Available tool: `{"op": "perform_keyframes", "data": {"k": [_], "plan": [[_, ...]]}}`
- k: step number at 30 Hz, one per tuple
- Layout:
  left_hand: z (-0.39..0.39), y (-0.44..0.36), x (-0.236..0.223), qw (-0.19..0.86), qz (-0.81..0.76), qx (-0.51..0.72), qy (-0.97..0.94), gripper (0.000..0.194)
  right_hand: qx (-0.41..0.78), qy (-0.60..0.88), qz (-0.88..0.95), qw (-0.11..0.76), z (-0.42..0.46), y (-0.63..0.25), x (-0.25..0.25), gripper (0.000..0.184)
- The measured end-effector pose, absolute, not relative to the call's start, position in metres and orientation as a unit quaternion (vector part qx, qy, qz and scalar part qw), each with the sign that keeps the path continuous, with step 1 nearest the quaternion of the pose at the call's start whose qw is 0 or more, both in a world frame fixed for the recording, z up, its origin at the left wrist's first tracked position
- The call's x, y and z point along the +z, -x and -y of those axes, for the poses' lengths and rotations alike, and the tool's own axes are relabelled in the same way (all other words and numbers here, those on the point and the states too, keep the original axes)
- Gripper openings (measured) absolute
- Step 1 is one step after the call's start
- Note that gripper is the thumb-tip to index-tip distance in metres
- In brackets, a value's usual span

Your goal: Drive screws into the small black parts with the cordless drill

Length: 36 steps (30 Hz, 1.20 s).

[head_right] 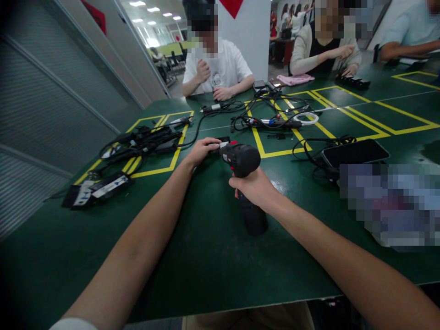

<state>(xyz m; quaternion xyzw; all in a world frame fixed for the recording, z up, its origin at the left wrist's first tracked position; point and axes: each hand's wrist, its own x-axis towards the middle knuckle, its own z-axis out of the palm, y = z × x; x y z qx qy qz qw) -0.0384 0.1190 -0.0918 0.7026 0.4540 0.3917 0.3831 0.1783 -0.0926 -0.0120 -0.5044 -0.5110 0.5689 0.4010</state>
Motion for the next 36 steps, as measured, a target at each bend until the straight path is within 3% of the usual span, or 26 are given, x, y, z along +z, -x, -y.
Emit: {"op": "perform_keyframes", "data": {"k": [36], "plan": [[-0.1162, 0.0382, -0.0886, 0.369, -0.457, 0.39, -0.709, 0.035, 0.57, 0.51, 0.503, 0.403, 0.0931, -0.1772, -0.0077, 0.009]]}}
